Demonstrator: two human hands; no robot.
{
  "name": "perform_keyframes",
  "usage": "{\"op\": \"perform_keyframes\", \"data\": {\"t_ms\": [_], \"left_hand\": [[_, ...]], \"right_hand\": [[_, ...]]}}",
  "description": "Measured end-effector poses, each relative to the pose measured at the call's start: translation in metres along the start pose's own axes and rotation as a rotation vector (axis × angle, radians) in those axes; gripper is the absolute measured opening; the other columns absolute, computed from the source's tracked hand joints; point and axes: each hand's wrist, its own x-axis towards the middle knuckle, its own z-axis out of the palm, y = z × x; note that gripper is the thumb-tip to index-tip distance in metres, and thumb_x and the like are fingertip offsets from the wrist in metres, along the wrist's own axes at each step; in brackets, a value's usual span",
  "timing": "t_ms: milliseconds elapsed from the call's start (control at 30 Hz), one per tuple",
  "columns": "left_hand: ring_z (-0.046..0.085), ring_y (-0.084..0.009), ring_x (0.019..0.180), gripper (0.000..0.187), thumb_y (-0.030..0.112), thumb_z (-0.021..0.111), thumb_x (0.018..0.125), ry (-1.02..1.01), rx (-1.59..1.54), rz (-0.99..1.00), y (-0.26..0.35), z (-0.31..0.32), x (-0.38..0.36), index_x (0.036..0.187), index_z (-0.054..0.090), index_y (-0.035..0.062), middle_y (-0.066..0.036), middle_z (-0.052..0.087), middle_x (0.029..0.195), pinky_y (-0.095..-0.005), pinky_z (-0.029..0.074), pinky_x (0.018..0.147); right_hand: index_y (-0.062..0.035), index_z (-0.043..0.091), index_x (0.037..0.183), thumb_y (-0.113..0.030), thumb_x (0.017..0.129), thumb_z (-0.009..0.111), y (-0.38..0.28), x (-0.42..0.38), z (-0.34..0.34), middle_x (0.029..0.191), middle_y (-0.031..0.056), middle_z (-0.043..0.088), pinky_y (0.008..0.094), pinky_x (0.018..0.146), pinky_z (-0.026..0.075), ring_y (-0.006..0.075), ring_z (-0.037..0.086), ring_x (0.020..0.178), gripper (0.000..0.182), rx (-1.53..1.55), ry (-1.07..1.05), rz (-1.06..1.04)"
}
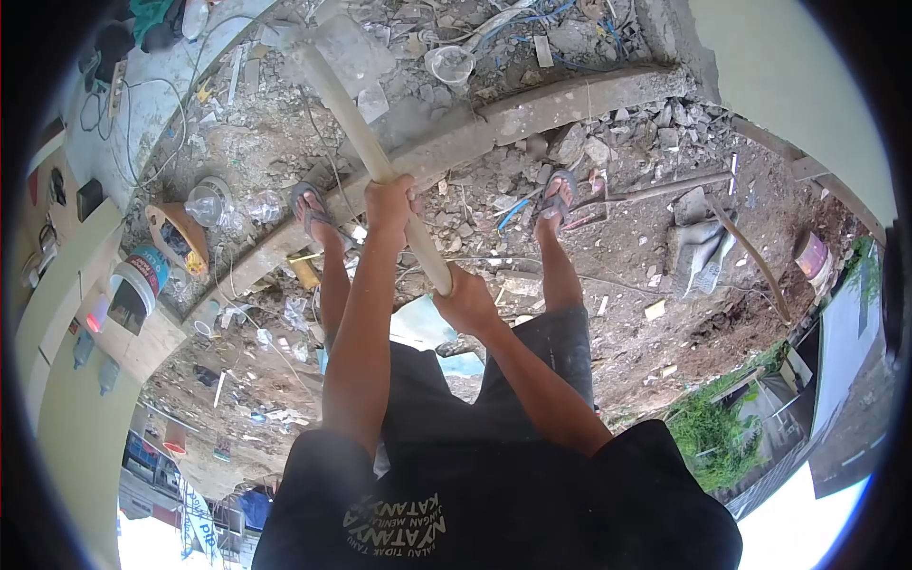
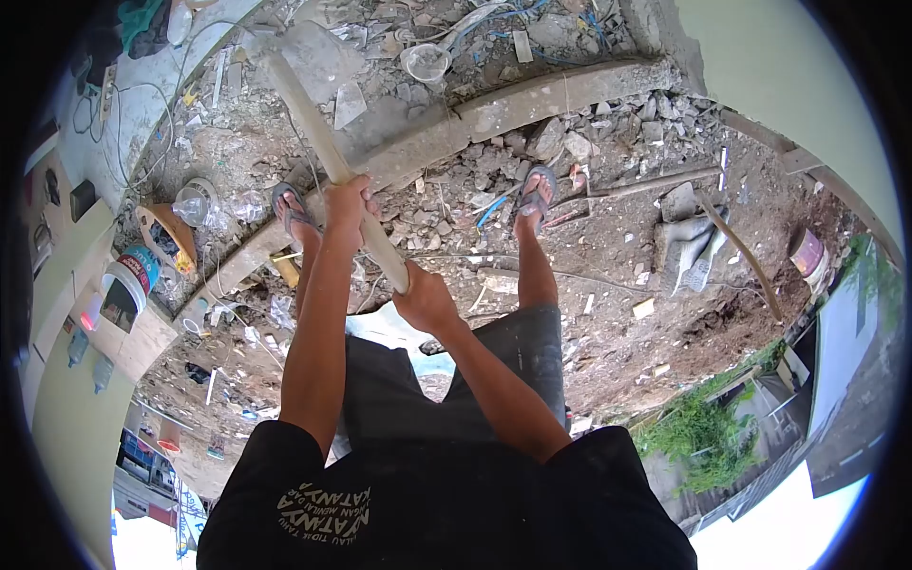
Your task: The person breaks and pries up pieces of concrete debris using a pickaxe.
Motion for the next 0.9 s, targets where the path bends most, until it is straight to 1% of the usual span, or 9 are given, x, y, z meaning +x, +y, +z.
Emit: {"op": "perform_keyframes", "data": {"t_ms": [167, 200, 267, 400, 600, 700, 767, 833, 900], "left_hand": [[0.044, -0.0142, 0.043, 0.013, 0.012, 0.061, 0.083, -0.147, -0.121, 0.051, 0.005, 0.001, -0.003, 0.076, 0.051, 0.0065, 0.0, 0.044, 0.058, -0.0323, 0.04, 0.042], [0.044, -0.0142, 0.043, 0.013, 0.012, 0.061, 0.083, -0.154, -0.122, 0.056, -0.015, 0.001, 0.005, 0.076, 0.051, 0.0065, 0.0, 0.044, 0.058, -0.0323, 0.04, 0.042], [0.042, -0.0139, 0.044, 0.013, 0.012, 0.059, 0.082, -0.249, -0.181, -0.276, -0.066, -0.001, 0.028, 0.074, 0.049, 0.0088, 0.0, 0.043, 0.057, -0.0323, 0.039, 0.044], [0.042, -0.0145, 0.046, 0.012, 0.012, 0.058, 0.082, -0.215, -0.17, -0.319, -0.066, 0.002, 0.021, 0.075, 0.049, 0.0105, 0.001, 0.043, 0.058, -0.0333, 0.041, 0.048], [0.046, -0.0159, 0.052, 0.012, 0.009, 0.059, 0.084, -0.234, -0.59, -0.088, -0.086, 0.015, -0.033, 0.078, 0.049, 0.0091, -0.002, 0.044, 0.061, -0.0323, 0.043, 0.051], [0.047, -0.0152, 0.051, 0.015, 0.015, 0.064, 0.087, 0.035, -0.563, 0.117, -0.043, 0.03, -0.059, 0.084, 0.05, 0.0108, 0.0, 0.045, 0.063, -0.0347, 0.044, 0.053], [0.047, -0.0155, 0.051, 0.015, 0.015, 0.064, 0.088, 0.118, -0.535, 0.112, -0.026, 0.027, -0.052, 0.083, 0.05, 0.0106, 0.0, 0.045, 0.062, -0.0344, 0.044, 0.051], [0.048, -0.0157, 0.05, 0.016, 0.015, 0.065, 0.088, 0.198, -0.513, 0.096, -0.036, 0.031, -0.029, 0.081, 0.051, 0.0104, -0.001, 0.045, 0.061, -0.0341, 0.044, 0.05], [0.047, -0.0146, 0.046, 0.016, 0.01, 0.064, 0.086, 0.203, -0.358, -0.099, -0.091, 0.038, 0.004, 0.077, 0.051, 0.007, -0.002, 0.045, 0.061, -0.0314, 0.04, 0.042]], "right_hand": [[-0.0021, 0.058, 0.107, -0.013, 0.079, 0.062, -0.008, -0.006, -0.009, 0.086, 0.0271, 0.066, 0.0489, 0.075, 0.052, 0.043, 0.065, 0.085, 0.03, -0.08, -0.022, 0.047], [0.0001, 0.059, 0.105, -0.011, 0.075, 0.058, 0.003, -0.016, -0.006, 0.083, 0.0297, 0.065, 0.0532, 0.078, 0.05, 0.0481, 0.063, 0.085, 0.032, -0.089, 0.009, 0.093], [0.0008, 0.059, 0.102, -0.011, 0.074, 0.058, 0.013, -0.019, -0.012, 0.084, 0.0303, 0.064, 0.0532, 0.079, 0.05, 0.0482, 0.063, 0.086, 0.03, -0.124, -0.008, 0.134], [0.0028, 0.06, 0.095, -0.011, 0.073, 0.058, 0.011, -0.023, -0.019, 0.085, 0.0313, 0.064, 0.0526, 0.08, 0.05, 0.0482, 0.063, 0.085, 0.027, -0.144, -0.022, 0.159], [-0.0067, 0.059, 0.096, -0.014, 0.075, 0.065, 0.074, -0.029, -0.063, 0.078, 0.0219, 0.066, 0.0521, 0.072, 0.051, 0.0424, 0.065, 0.077, 0.023, -0.399, -0.062, -0.107], [-0.009, 0.058, 0.094, -0.013, 0.074, 0.067, 0.065, -0.001, -0.091, 0.077, 0.0167, 0.067, 0.0504, 0.07, 0.051, 0.0394, 0.066, 0.075, 0.022, -0.391, -0.054, -0.274], [-0.0082, 0.058, 0.094, -0.013, 0.074, 0.068, 0.055, 0.012, -0.097, 0.076, 0.0173, 0.066, 0.0498, 0.07, 0.052, 0.0389, 0.066, 0.075, 0.023, -0.391, -0.089, -0.319], [-0.0082, 0.06, 0.094, -0.013, 0.073, 0.067, 0.07, 0.014, -0.09, 0.078, 0.0193, 0.067, 0.05, 0.073, 0.052, 0.0396, 0.066, 0.079, 0.023, -0.38, -0.107, -0.272], [-0.0087, 0.061, 0.095, -0.013, 0.073, 0.065, 0.103, -0.003, -0.077, 0.082, 0.0218, 0.067, 0.0508, 0.076, 0.051, 0.0414, 0.065, 0.084, 0.022, -0.387, -0.135, -0.051]]}}
